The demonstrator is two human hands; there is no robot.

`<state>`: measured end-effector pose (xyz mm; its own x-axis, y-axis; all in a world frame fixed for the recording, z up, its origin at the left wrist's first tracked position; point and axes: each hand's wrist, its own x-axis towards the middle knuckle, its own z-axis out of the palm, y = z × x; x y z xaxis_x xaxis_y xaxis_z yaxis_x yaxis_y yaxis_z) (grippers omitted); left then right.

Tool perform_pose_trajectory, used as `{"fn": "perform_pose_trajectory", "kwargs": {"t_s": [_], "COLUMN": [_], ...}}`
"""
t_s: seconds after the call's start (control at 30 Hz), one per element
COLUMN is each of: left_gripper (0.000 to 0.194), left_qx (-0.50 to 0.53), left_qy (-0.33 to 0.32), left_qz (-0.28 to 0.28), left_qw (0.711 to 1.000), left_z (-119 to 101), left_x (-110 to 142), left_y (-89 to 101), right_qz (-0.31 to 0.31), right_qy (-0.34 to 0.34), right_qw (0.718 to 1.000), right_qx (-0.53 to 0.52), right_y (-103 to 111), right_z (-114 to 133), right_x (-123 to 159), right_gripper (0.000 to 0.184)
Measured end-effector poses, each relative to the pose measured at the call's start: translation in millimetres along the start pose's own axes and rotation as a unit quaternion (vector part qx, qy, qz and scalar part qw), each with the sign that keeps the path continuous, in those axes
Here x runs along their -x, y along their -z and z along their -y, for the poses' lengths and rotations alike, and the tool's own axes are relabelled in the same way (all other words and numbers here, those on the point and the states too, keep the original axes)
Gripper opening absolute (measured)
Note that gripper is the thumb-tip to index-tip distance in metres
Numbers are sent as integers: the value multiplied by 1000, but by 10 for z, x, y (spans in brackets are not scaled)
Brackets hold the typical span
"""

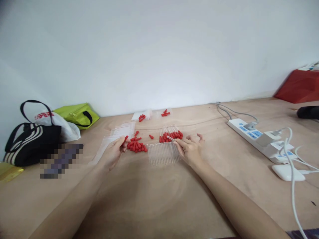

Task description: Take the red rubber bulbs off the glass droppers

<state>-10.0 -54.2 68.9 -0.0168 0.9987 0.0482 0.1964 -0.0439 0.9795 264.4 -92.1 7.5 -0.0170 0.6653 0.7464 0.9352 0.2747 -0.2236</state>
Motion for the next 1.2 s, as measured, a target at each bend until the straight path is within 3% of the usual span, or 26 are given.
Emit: {"fn": "perform_pose_trajectory", "kwargs": {"t_s": [0.1, 0.23, 0.47, 0.7, 0.87, 0.97, 1.07, 1.2], "left_gripper": [28, 27, 26, 27, 28, 28, 22, 14], "left_qx": [-69, -155, -343, -432, -450, -470, -482, -484], "left_qy": [-48, -65, -84, 11, 24, -2, -84, -179], "left_qz": [-5, -30, -86, -54, -29, -68, -100, -9], "left_qw": [996, 985, 932, 900, 892, 880, 866, 857], "left_z": [59, 134, 265, 520, 471, 302, 138, 51], "left_x": [-137, -378, -759, -923, -909, -803, -638, -472], "left_y": [115, 185, 207, 219, 234, 132, -117, -601], "right_qz": [49, 63, 63, 110, 147, 163, 154, 93], "right_qy": [11, 31, 65, 76, 87, 95, 78, 0], "right_qw": [998, 998, 995, 990, 984, 981, 985, 996], "right_qx": [-24, -9, 30, 48, 53, 44, 22, -1], "right_y": [-58, -92, -106, -126, -124, -110, -104, -119], "right_z": [78, 139, 191, 326, 381, 406, 394, 257], "right_x": [1, 50, 69, 74, 86, 87, 73, 41], "right_gripper": [23, 25, 23, 24, 27, 29, 38, 31]}}
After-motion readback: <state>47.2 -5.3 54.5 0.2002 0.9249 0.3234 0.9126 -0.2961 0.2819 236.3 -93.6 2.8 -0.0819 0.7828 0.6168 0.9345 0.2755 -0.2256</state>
